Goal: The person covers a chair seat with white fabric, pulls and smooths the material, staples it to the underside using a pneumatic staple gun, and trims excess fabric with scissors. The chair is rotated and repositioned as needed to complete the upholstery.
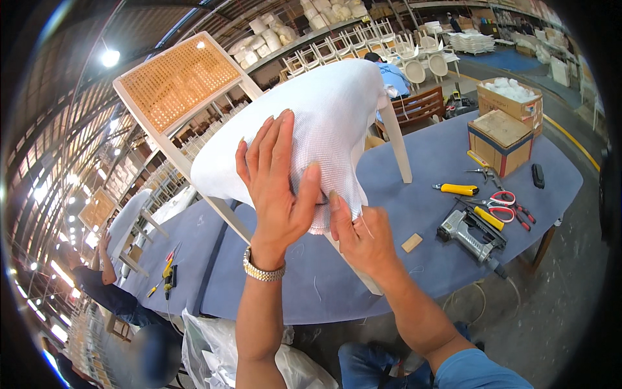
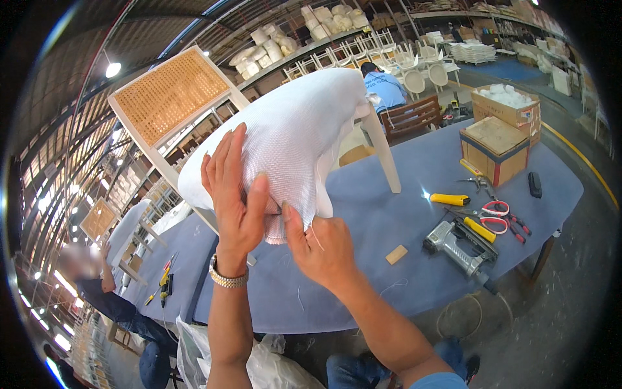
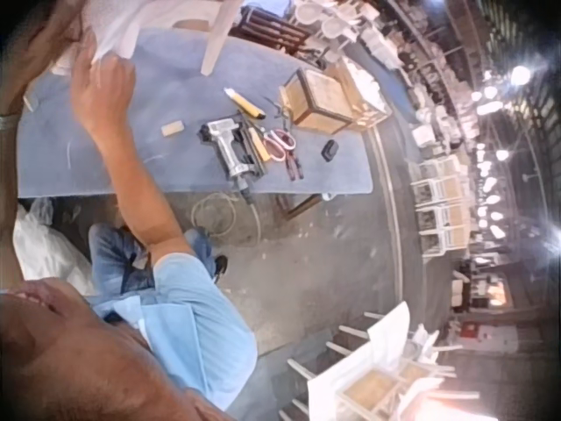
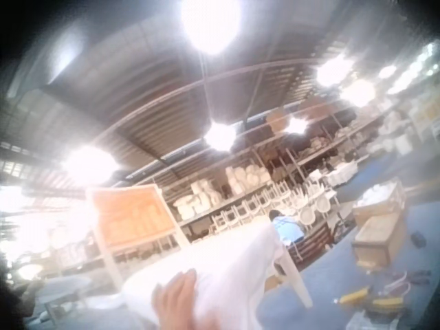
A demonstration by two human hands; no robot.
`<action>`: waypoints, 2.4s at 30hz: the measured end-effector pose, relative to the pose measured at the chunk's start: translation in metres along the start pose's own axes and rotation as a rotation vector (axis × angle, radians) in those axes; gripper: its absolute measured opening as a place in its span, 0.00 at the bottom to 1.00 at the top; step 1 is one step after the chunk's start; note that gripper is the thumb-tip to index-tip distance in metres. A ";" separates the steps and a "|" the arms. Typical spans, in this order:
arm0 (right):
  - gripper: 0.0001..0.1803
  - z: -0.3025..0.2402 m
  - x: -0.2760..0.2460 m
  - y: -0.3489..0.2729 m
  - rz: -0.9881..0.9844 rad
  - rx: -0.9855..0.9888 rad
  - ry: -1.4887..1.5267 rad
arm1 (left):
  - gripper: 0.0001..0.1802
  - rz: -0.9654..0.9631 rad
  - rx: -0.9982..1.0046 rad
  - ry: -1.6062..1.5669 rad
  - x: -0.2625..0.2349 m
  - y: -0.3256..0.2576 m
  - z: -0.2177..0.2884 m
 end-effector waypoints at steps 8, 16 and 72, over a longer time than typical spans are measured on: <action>0.31 0.006 0.002 0.001 -0.164 0.261 0.371 | 0.33 -0.053 0.104 0.020 -0.001 -0.009 -0.008; 0.25 -0.005 -0.002 0.001 0.086 -0.067 0.009 | 0.35 0.030 0.099 -0.057 0.001 -0.008 -0.008; 0.51 -0.078 0.055 0.170 -1.185 -0.919 -0.312 | 0.52 0.423 -0.521 -0.236 0.016 -0.055 -0.010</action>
Point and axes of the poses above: each hand's wrist, its own y-axis towards the middle knuckle, its own x-axis out of the palm, z = x × y, the point moved 9 cm from there along y, towards the middle knuckle, and after that the axes turned 9 degrees about -z, right-handed, at the moved point
